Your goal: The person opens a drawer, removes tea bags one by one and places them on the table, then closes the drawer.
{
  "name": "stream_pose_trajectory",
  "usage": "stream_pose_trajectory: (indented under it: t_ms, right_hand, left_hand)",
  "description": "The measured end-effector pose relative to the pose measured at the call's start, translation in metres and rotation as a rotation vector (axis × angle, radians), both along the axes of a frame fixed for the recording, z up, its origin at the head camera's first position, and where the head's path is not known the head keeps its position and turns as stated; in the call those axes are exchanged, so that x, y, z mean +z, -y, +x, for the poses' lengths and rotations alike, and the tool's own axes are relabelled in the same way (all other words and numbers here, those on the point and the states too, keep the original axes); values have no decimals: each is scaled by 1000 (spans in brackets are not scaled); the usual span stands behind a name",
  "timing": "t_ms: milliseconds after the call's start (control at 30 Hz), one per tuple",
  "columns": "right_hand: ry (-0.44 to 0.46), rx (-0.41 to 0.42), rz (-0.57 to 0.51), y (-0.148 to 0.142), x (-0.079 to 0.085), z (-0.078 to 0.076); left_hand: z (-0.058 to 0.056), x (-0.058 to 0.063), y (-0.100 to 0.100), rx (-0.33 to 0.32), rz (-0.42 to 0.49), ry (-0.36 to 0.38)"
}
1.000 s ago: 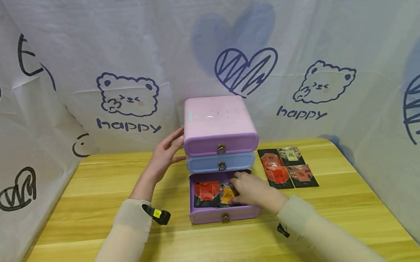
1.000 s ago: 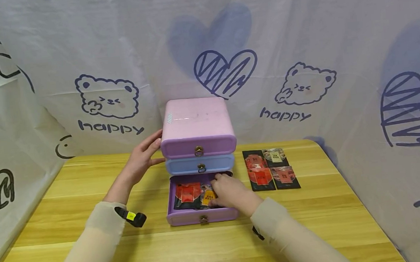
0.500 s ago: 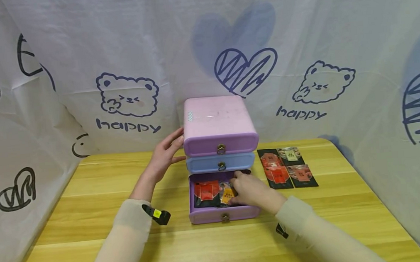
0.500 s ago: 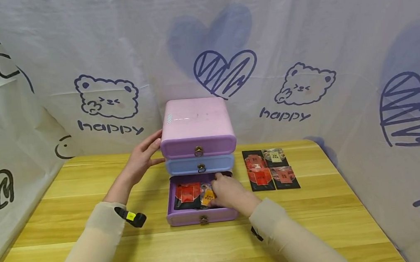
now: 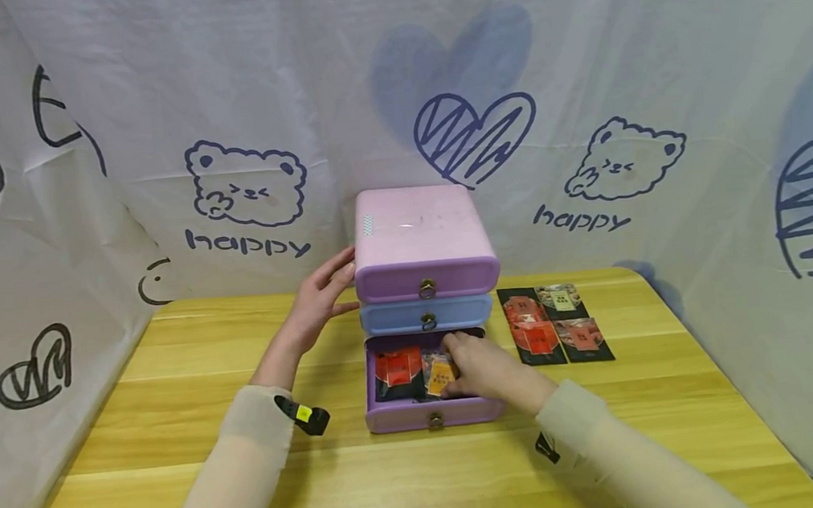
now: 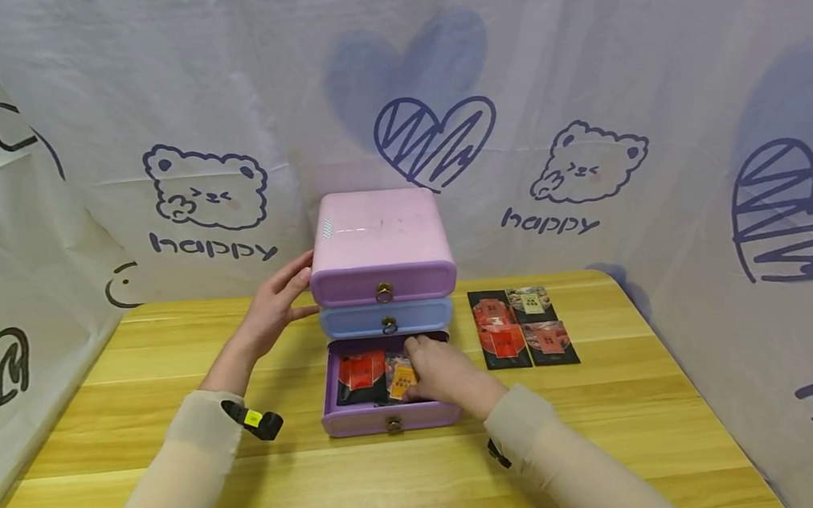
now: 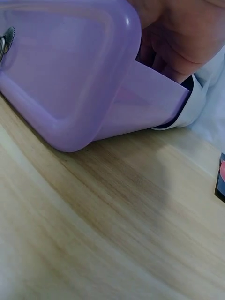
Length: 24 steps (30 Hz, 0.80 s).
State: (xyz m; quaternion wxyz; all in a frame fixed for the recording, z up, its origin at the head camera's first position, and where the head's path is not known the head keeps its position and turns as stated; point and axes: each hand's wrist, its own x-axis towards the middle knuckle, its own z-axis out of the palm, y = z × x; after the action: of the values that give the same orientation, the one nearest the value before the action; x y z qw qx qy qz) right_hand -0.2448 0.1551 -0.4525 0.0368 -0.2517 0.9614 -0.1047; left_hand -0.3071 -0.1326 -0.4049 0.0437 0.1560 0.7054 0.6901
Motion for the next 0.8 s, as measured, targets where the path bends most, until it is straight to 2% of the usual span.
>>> stream_pose_trajectory:
  t_ms: [100, 333, 800]
  right_hand:
    - [14, 1, -40, -2, 2, 1]
    - [-31, 20, -158, -5, 4, 5]
    - [-71, -42, -343, -14, 7, 17]
  left_hand:
    - [0, 0, 0, 1, 1, -1]
    - [1, 0, 0, 3, 0, 0]
    - [0, 0, 0, -9, 9, -1]
